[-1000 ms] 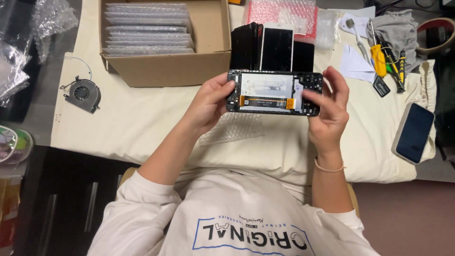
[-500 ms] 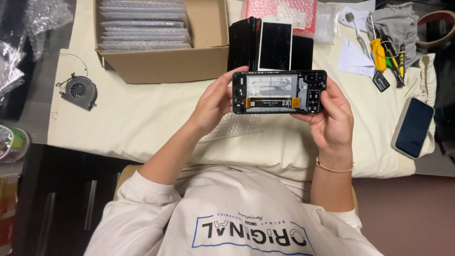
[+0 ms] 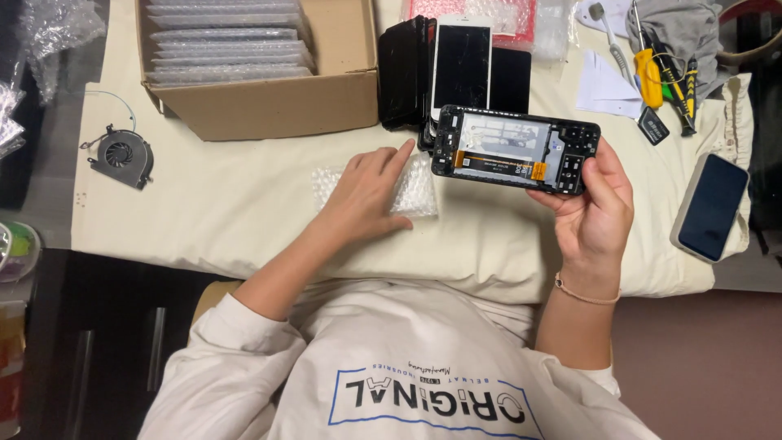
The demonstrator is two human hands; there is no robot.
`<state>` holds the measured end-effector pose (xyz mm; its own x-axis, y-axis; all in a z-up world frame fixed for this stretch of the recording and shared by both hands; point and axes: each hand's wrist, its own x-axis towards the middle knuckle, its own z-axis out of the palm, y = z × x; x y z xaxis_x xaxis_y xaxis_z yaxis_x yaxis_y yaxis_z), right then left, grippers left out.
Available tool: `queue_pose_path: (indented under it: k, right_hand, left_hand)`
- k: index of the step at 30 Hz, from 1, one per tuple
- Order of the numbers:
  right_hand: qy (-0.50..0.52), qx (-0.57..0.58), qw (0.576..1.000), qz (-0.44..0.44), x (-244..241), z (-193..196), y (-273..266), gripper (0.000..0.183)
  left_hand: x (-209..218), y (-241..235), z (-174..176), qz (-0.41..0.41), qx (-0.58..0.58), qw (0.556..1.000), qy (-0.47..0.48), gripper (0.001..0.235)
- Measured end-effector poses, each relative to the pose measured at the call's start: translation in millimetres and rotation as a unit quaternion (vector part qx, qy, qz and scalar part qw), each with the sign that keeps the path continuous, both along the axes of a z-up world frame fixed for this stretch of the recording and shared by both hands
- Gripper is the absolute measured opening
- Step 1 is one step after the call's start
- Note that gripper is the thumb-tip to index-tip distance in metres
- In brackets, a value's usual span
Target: The person repeatedly picks smartphones from a stack, wraps each one in bubble wrap, and places the wrapped units into a cardboard box. The process is repeated for multiple phones throughout the clip.
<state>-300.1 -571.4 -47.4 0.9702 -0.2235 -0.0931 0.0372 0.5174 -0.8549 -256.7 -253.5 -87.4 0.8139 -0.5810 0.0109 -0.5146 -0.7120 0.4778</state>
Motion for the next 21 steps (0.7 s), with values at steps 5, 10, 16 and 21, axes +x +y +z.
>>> queue_pose_path:
  k: [5, 10, 16, 21]
  right_hand:
    - [-0.005, -0.016, 1.0, -0.012, -3, -5, 3, 0.04]
    - [-0.006, -0.023, 1.0, -0.009, -3, -10, 12, 0.041]
    - [0.001, -0.041, 0.999, 0.019, 1, -7, 13, 0.042]
    - [0.002, -0.05, 0.998, 0.028, 3, -9, 9, 0.043]
  left_hand:
    - [10, 18, 42, -0.019, -0.003, 0.995, -0.102, 0.117]
    - [15, 29, 64, -0.025, -0.007, 0.985, -0.17, 0.121]
    - [20, 32, 81, -0.052, 0.025, 0.984, -0.166, 0.121]
    - [27, 35, 83, -0.064, 0.047, 0.986, -0.146, 0.12]
